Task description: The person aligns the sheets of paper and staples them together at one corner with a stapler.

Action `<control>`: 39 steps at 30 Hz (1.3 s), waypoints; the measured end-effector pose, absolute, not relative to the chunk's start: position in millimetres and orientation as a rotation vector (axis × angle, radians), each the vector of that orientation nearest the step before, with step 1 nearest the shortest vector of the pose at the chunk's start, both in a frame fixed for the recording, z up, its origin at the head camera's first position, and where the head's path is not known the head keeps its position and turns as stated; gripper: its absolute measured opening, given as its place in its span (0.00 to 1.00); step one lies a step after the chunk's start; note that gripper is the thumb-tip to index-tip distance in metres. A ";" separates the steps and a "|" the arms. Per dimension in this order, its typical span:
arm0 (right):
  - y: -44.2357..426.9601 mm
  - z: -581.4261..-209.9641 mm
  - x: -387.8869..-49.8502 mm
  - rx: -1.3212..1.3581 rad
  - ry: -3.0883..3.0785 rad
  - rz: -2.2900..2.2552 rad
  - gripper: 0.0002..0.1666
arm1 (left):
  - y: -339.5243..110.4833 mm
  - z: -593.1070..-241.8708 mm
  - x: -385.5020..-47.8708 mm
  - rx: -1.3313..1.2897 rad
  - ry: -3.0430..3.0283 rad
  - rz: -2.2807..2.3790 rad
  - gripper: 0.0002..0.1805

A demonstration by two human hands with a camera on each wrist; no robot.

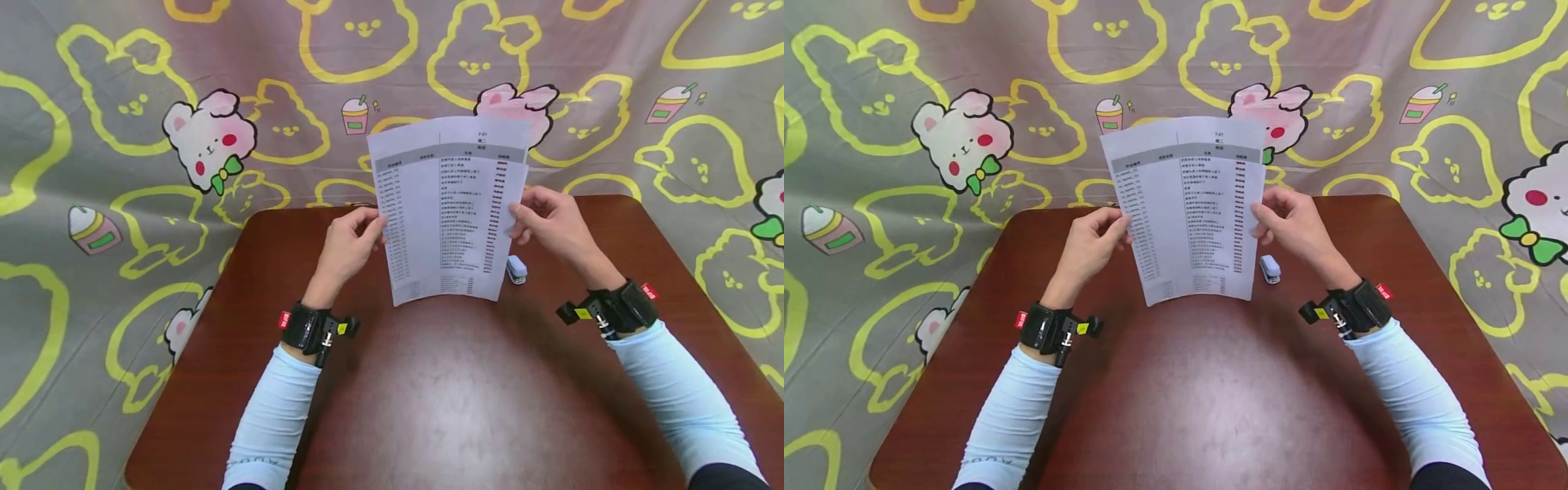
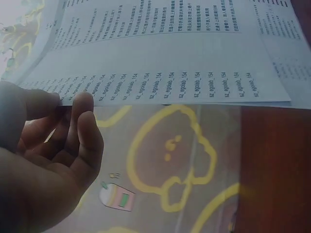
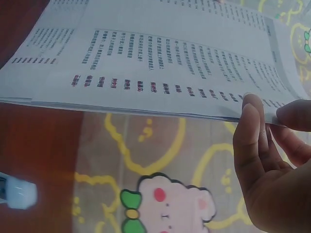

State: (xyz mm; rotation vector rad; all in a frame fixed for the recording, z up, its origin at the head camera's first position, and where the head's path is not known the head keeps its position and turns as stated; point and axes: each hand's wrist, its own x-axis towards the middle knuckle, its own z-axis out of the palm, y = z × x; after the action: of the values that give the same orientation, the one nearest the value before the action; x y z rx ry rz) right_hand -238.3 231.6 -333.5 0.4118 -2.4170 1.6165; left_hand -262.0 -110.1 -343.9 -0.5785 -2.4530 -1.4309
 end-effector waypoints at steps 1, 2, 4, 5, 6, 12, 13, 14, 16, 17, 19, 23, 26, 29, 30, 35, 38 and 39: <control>231.3 -335.7 -238.1 0.404 -2.425 1.627 0.15 | -110.6 -347.1 -262.7 -0.572 -2.462 -1.423 0.13; 231.1 -337.8 -237.8 0.399 -2.430 1.641 0.15 | -111.1 -349.6 -262.9 -0.564 -2.473 -1.424 0.13; 230.7 -341.5 -237.9 0.394 -2.446 1.659 0.15 | -112.1 -354.1 -263.2 -0.549 -2.500 -1.425 0.13; 230.7 -343.4 -238.3 0.399 -2.452 1.663 0.15 | -112.5 -355.7 -263.4 -0.545 -2.515 -1.422 0.12; 230.7 -345.6 -238.8 0.399 -2.461 1.662 0.15 | -112.8 -357.3 -264.1 -0.540 -2.526 -1.425 0.12; 230.2 -364.9 -244.5 0.393 -2.544 1.612 0.16 | -114.2 -369.0 -268.4 -0.505 -2.586 -1.447 0.12; 230.1 -368.2 -245.4 0.390 -2.556 1.605 0.16 | -114.4 -371.7 -268.5 -0.500 -2.598 -1.452 0.12; 230.1 -370.9 -246.1 0.386 -2.564 1.601 0.16 | -114.6 -374.4 -268.5 -0.496 -2.612 -1.455 0.12; 229.5 -374.7 -246.8 0.371 -2.577 1.597 0.16 | -115.2 -379.9 -268.2 -0.495 -2.639 -1.464 0.12; 229.5 -375.9 -246.9 0.364 -2.584 1.595 0.15 | -115.4 -382.5 -268.0 -0.494 -2.653 -1.465 0.12; 229.2 -377.0 -247.0 0.353 -2.596 1.578 0.15 | -115.3 -385.9 -267.5 -0.488 -2.669 -1.468 0.12; 229.4 -375.3 -245.4 0.337 -2.609 1.540 0.15 | -114.5 -387.7 -266.0 -0.482 -2.662 -1.464 0.12; 229.5 -373.5 -243.8 0.332 -2.578 1.532 0.14 | -113.6 -386.5 -265.1 -0.489 -2.634 -1.468 0.11; 229.4 -376.0 -242.8 0.344 -2.553 1.529 0.13 | -113.6 -388.2 -264.5 -0.492 -2.623 -1.467 0.11; 229.0 -377.8 -242.4 0.350 -2.554 1.529 0.13 | -113.9 -390.1 -264.6 -0.492 -2.629 -1.465 0.11; 227.1 -389.7 -241.5 0.369 -2.598 1.511 0.12 | -115.9 -401.4 -263.9 -0.473 -2.693 -1.457 0.12; 226.5 -393.4 -241.8 0.358 -2.598 1.500 0.11 | -116.6 -403.7 -264.1 -0.465 -2.708 -1.462 0.13; 226.5 -394.2 -242.1 0.350 -2.596 1.493 0.11 | -116.8 -403.5 -264.3 -0.464 -2.710 -1.464 0.13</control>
State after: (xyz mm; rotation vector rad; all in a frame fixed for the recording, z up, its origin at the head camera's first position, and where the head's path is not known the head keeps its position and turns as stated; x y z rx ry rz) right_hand -242.1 226.5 -394.2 0.3496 -2.5965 1.4931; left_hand -264.3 -116.8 -403.5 -0.4644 -2.7100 -1.4641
